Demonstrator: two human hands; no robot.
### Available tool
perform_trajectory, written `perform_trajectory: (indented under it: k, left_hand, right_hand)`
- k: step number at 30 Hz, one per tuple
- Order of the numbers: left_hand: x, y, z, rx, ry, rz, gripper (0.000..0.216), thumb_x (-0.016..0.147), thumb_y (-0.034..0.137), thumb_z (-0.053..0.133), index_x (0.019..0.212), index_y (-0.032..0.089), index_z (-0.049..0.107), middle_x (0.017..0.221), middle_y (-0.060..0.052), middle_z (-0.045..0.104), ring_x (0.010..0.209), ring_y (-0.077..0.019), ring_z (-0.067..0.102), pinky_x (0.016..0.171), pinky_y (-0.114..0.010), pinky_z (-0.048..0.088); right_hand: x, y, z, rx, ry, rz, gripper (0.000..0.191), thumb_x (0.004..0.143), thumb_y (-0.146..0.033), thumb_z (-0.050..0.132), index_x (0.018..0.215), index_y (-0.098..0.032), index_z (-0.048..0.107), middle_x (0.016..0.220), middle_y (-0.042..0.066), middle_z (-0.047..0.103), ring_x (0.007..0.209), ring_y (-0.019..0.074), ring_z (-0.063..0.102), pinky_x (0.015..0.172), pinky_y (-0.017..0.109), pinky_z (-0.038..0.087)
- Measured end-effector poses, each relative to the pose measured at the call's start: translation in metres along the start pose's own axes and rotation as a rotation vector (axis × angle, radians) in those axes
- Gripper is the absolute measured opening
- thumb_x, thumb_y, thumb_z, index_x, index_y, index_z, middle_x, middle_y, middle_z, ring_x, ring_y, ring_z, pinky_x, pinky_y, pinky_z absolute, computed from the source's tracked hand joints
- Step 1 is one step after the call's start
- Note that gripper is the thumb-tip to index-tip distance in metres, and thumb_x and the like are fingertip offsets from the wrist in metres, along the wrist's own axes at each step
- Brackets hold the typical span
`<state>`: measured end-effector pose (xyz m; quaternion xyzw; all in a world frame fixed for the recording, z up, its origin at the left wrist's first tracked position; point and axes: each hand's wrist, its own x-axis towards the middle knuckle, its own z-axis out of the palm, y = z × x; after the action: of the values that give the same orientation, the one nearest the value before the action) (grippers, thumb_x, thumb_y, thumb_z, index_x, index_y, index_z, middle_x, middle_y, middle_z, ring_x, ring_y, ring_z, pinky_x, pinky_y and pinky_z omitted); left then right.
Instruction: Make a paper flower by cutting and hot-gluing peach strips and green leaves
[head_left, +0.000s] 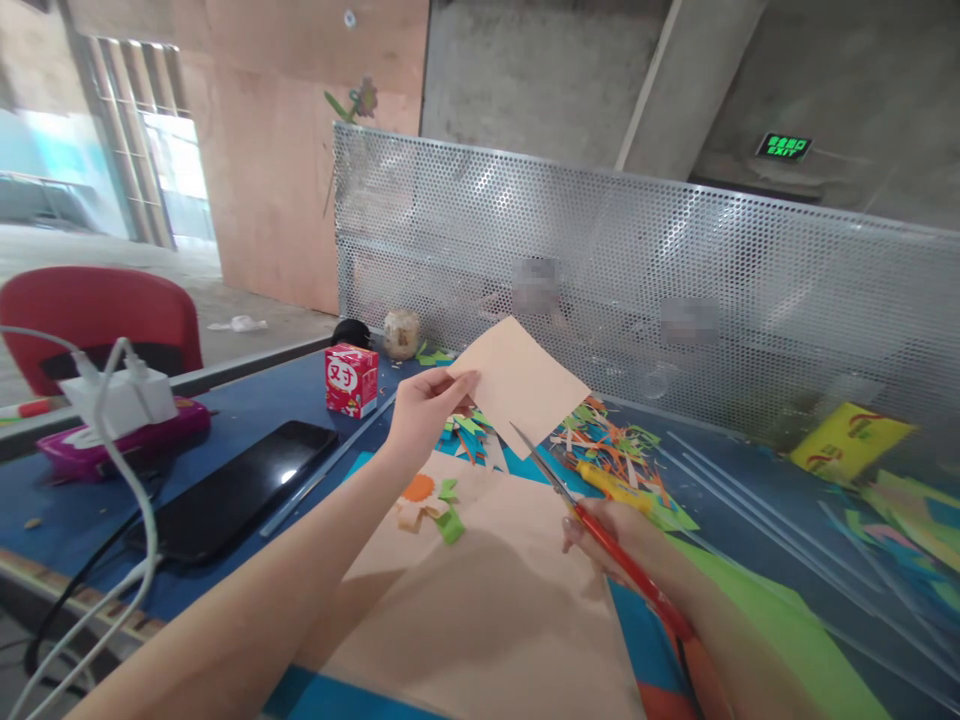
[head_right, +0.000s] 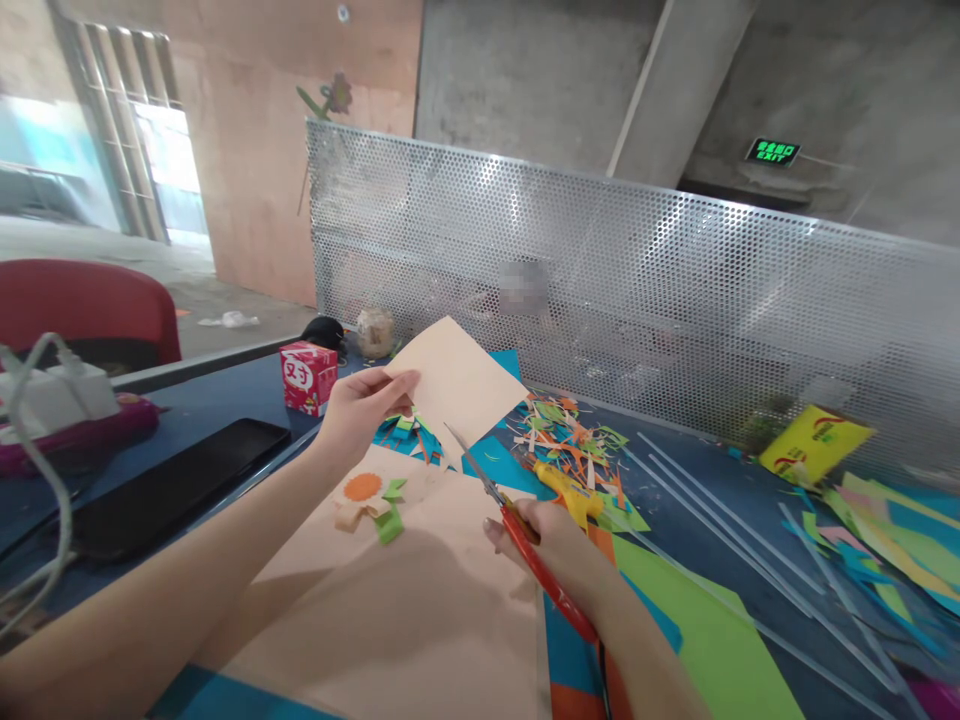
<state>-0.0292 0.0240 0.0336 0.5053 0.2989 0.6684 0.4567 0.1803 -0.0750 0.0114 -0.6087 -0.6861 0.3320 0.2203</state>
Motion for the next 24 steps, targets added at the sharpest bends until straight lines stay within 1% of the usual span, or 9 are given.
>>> perform_trajectory:
  k: [3, 7, 10, 13, 15, 21, 24]
  left_hand:
    - [-0.0001, 0.0005, 0.0003, 0.004, 0.007, -0.001, 0.022, 0.06, 0.033, 0.069, 0.06, 0.013, 0.062, 0.05, 0.002, 0.057, 0.045, -0.0063, 0.05, 0.048, -0.018, 0.046]
    - [-0.0009, 0.0011, 0.0003, 0.006, 0.011, -0.003, 0.021, 0.059, 0.033, 0.069, 0.06, 0.013, 0.062, 0.05, 0.003, 0.056, 0.045, -0.0064, 0.05, 0.048, -0.018, 0.046]
    - [-0.0013, 0.0013, 0.0001, 0.019, 0.006, -0.001, 0.022, 0.06, 0.034, 0.069, 0.061, 0.013, 0.063, 0.051, 0.003, 0.057, 0.046, -0.0068, 0.05, 0.049, -0.019, 0.046]
    - [-0.0016, 0.0015, -0.0002, 0.039, -0.001, 0.012, 0.023, 0.06, 0.035, 0.068, 0.062, 0.013, 0.063, 0.052, 0.002, 0.057, 0.047, -0.0071, 0.051, 0.05, -0.019, 0.046]
    - [-0.0017, 0.0017, -0.0001, 0.057, -0.002, 0.023, 0.023, 0.06, 0.035, 0.068, 0.061, 0.013, 0.063, 0.052, 0.002, 0.057, 0.048, -0.0072, 0.051, 0.05, -0.019, 0.046]
    - [-0.0024, 0.0023, 0.0011, 0.091, 0.001, 0.034, 0.025, 0.059, 0.037, 0.068, 0.061, 0.013, 0.062, 0.051, 0.001, 0.057, 0.047, -0.0079, 0.051, 0.051, -0.021, 0.047]
    - [-0.0024, 0.0027, 0.0014, 0.095, 0.007, 0.031, 0.025, 0.059, 0.037, 0.068, 0.06, 0.014, 0.062, 0.051, 0.001, 0.057, 0.047, -0.008, 0.051, 0.051, -0.021, 0.047]
  right_hand:
    - [0.0002, -0.0012, -0.0016, -0.011, -0.036, 0.004, 0.039, 0.075, -0.055, 0.045, 0.066, -0.018, 0.051, 0.042, -0.009, 0.031, 0.033, 0.0049, 0.03, 0.037, 0.019, 0.029]
    - [0.0008, -0.0011, -0.0023, -0.015, -0.024, -0.02, 0.039, 0.075, -0.055, 0.045, 0.061, -0.019, 0.049, 0.039, -0.009, 0.03, 0.036, 0.0063, 0.034, 0.043, 0.02, 0.035]
    - [0.0002, -0.0014, -0.0022, -0.019, -0.022, -0.001, 0.039, 0.075, -0.055, 0.046, 0.063, -0.019, 0.05, 0.038, -0.01, 0.029, 0.036, 0.0062, 0.033, 0.042, 0.019, 0.034]
    - [-0.0007, -0.0025, -0.002, -0.018, -0.031, 0.01, 0.039, 0.074, -0.056, 0.046, 0.068, -0.018, 0.051, 0.04, -0.009, 0.032, 0.035, 0.0056, 0.031, 0.038, 0.019, 0.029]
    - [-0.0007, -0.0029, -0.0017, -0.016, -0.032, 0.003, 0.039, 0.074, -0.056, 0.046, 0.07, -0.017, 0.052, 0.04, -0.01, 0.031, 0.034, 0.0055, 0.029, 0.037, 0.019, 0.027]
    - [0.002, 0.0003, -0.0007, 0.0, -0.019, -0.018, 0.039, 0.074, -0.056, 0.045, 0.065, -0.019, 0.05, 0.039, -0.01, 0.028, 0.034, 0.0058, 0.029, 0.04, 0.02, 0.032]
    - [0.0027, 0.0015, -0.0011, -0.014, -0.023, -0.025, 0.038, 0.075, -0.055, 0.044, 0.06, -0.02, 0.049, 0.038, -0.009, 0.027, 0.036, 0.0072, 0.034, 0.041, 0.02, 0.034]
